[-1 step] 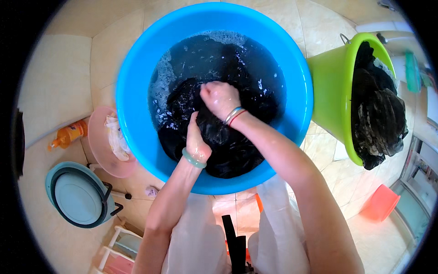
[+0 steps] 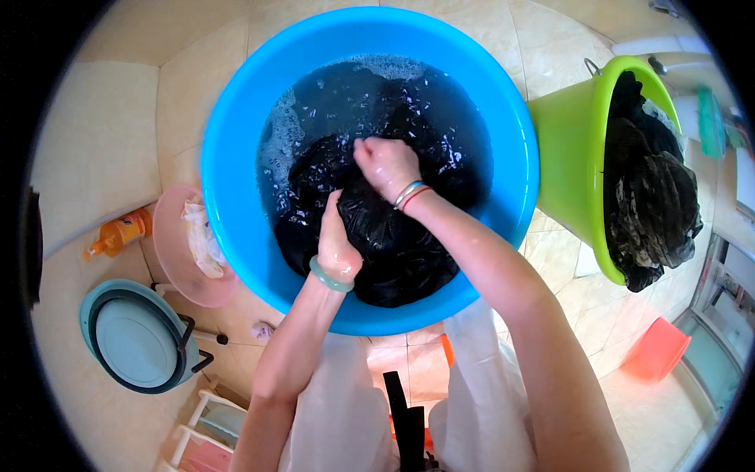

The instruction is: The person washes dark clothes by hand in a blue basin filled with soapy water. They repeatedly submerge, agitate, and squeeze the garments to clean them, then transfer the wet items into a green bucket.

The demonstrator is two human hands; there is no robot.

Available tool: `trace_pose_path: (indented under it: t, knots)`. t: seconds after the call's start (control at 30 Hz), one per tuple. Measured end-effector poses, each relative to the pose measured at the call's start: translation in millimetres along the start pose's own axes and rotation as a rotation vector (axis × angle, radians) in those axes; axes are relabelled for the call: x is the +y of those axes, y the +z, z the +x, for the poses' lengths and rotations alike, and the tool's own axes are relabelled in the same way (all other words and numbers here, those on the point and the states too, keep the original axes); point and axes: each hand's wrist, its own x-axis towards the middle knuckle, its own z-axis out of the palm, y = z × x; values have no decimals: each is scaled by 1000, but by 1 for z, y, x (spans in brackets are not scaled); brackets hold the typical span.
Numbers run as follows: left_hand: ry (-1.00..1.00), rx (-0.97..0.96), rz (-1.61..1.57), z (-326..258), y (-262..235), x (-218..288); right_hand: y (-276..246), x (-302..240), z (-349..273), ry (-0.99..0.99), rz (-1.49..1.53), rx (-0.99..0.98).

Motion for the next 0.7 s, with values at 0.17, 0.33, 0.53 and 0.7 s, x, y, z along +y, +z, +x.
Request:
trace_pose_path:
  t: [0.17, 0.33, 0.53, 0.7]
  knots:
    - [132, -126, 51, -5, 8, 36, -57, -7, -19, -48, 435, -208]
    - [165, -150, 186, 14, -6, 41, -38, -71, -112, -644, -16, -128]
    - [422, -29, 217, 3, -11, 4, -15, -58, -61, -749, -25, 129]
    - [279, 386, 353, 2, 11, -9, -6, -24, -26, -402, -126, 166]
